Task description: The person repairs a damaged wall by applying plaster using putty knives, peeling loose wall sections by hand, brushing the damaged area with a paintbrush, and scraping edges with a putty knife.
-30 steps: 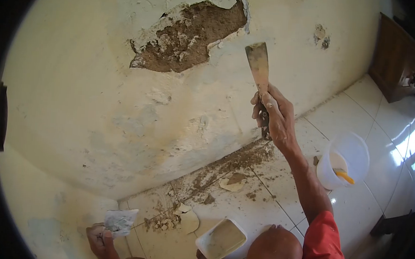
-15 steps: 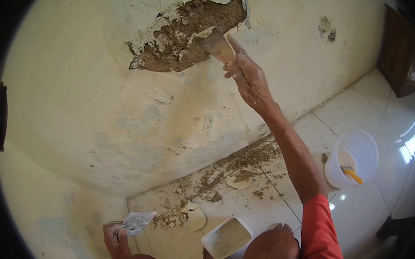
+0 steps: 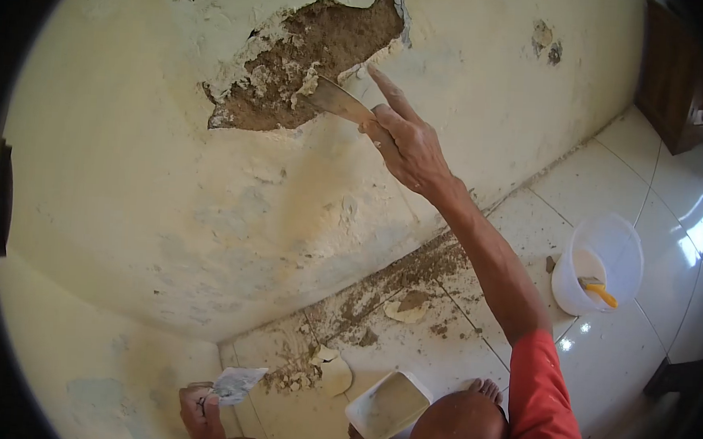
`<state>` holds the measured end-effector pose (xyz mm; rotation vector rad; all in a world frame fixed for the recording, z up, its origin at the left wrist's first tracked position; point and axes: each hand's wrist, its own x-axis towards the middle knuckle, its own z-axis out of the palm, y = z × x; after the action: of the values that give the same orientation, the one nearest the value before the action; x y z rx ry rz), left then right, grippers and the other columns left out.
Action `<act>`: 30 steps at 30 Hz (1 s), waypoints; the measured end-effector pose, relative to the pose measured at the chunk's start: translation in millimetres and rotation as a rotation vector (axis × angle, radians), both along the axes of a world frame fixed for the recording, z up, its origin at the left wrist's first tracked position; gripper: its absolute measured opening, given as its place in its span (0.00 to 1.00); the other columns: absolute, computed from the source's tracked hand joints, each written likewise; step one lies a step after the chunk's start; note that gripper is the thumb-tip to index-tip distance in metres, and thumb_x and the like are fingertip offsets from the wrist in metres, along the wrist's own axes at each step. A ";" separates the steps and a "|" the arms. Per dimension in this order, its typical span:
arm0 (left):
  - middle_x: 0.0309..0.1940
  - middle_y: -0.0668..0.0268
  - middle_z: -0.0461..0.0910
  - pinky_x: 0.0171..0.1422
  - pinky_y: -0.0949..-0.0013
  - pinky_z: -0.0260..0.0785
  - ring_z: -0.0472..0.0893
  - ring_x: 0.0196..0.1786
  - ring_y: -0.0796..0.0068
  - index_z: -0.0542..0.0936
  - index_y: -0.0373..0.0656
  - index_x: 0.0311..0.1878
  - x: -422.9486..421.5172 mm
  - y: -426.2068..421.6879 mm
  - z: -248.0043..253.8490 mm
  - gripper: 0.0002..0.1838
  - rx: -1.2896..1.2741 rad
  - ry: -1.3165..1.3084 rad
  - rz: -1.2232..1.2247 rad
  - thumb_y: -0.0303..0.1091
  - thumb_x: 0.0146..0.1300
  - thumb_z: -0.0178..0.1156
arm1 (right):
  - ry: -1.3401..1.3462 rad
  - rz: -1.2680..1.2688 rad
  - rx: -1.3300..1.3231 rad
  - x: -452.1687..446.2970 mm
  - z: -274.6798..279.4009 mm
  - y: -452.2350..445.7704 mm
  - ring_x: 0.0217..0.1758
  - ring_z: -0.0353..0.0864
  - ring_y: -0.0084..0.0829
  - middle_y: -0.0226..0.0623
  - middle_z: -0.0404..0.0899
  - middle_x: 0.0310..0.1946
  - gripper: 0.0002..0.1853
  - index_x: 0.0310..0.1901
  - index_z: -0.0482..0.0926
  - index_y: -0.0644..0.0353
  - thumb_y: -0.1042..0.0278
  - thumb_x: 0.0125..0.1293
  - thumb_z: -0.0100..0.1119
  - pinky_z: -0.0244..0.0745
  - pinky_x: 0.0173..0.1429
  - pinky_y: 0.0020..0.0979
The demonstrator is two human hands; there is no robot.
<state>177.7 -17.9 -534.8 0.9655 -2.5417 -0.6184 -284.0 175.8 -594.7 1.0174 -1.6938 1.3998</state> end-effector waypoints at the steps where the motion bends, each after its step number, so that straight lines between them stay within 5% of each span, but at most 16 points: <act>1: 0.50 0.51 0.80 0.58 0.62 0.71 0.79 0.50 0.60 0.76 0.34 0.50 0.1 -1.0 -1.2 0.12 -0.050 -0.022 -0.035 0.33 0.71 0.54 | 0.003 -0.002 -0.001 -0.6 1.8 -0.4 0.39 0.84 0.33 0.49 0.59 0.75 0.13 0.31 0.72 0.68 0.69 0.73 0.53 0.81 0.39 0.37; 4: 0.49 0.51 0.80 0.58 0.61 0.71 0.79 0.50 0.59 0.76 0.34 0.50 1.6 -3.9 -4.2 0.11 -0.116 0.040 -0.139 0.32 0.71 0.54 | -0.057 0.048 0.050 6.7 1.3 -0.9 0.37 0.82 0.33 0.48 0.68 0.68 0.13 0.32 0.72 0.69 0.68 0.73 0.53 0.80 0.38 0.37; 6: 0.49 0.51 0.80 0.58 0.61 0.71 0.79 0.50 0.58 0.77 0.35 0.50 1.1 -1.2 -2.6 0.11 -0.105 0.040 -0.122 0.32 0.70 0.54 | -0.321 0.347 0.064 22.9 -3.6 5.7 0.34 0.80 0.32 0.46 0.75 0.55 0.12 0.35 0.74 0.70 0.68 0.73 0.53 0.78 0.38 0.38; 7: 0.48 0.51 0.80 0.58 0.60 0.71 0.79 0.51 0.58 0.77 0.35 0.50 1.0 0.2 -2.6 0.11 -0.091 0.041 -0.108 0.31 0.70 0.54 | -0.212 0.392 0.009 28.4 -6.3 9.6 0.32 0.78 0.31 0.42 0.75 0.43 0.12 0.38 0.75 0.70 0.67 0.74 0.52 0.78 0.36 0.35; 14: 0.48 0.51 0.79 0.58 0.59 0.71 0.79 0.50 0.57 0.77 0.35 0.49 1.1 -1.6 -3.2 0.11 -0.096 0.066 -0.144 0.31 0.70 0.54 | -0.204 0.314 -0.063 26.7 -17.4 10.4 0.32 0.77 0.26 0.39 0.76 0.39 0.15 0.39 0.78 0.69 0.64 0.76 0.50 0.76 0.33 0.30; 16: 0.47 0.51 0.79 0.57 0.58 0.71 0.79 0.49 0.56 0.77 0.35 0.49 3.8 -5.0 -6.0 0.11 -0.107 0.024 -0.124 0.31 0.70 0.54 | -0.506 0.330 0.039 34.7 -22.1 17.0 0.32 0.77 0.24 0.37 0.77 0.37 0.16 0.42 0.80 0.69 0.62 0.77 0.50 0.75 0.31 0.30; 20: 0.46 0.51 0.79 0.56 0.58 0.72 0.79 0.49 0.55 0.77 0.35 0.50 1.4 0.5 -1.4 0.11 -0.090 -0.016 -0.066 0.31 0.70 0.54 | -0.623 0.164 -0.110 20.4 -42.8 26.3 0.29 0.71 0.22 0.31 0.72 0.33 0.14 0.51 0.80 0.66 0.65 0.76 0.50 0.71 0.29 0.28; 24: 0.47 0.51 0.80 0.55 0.58 0.72 0.80 0.48 0.54 0.77 0.36 0.50 1.8 -2.1 -3.3 0.12 -0.091 -0.023 -0.082 0.31 0.69 0.54 | -0.440 0.023 -0.214 3.2 -35.5 56.5 0.30 0.69 0.19 0.29 0.68 0.32 0.19 0.51 0.79 0.64 0.57 0.78 0.45 0.64 0.30 0.19; 26: 0.47 0.52 0.80 0.54 0.59 0.73 0.80 0.48 0.54 0.77 0.36 0.50 0.3 -0.9 -3.5 0.12 -0.083 -0.024 -0.072 0.31 0.69 0.54 | -0.407 -0.029 -0.211 -7.5 -32.3 69.9 0.38 0.69 0.23 0.31 0.68 0.38 0.22 0.67 0.72 0.64 0.75 0.72 0.46 0.71 0.43 0.28; 30: 0.47 0.52 0.80 0.55 0.59 0.73 0.80 0.48 0.54 0.77 0.36 0.51 -3.4 0.8 -1.7 0.12 -0.040 -0.087 -0.025 0.33 0.69 0.54 | -0.556 0.134 -0.315 -12.5 -19.6 82.0 0.38 0.67 0.25 0.30 0.67 0.37 0.25 0.71 0.68 0.58 0.75 0.72 0.46 0.70 0.46 0.28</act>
<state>174.2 -17.1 -536.5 0.9688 -2.6355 -0.5412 -296.5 257.8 -614.4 0.6022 -1.7137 2.1028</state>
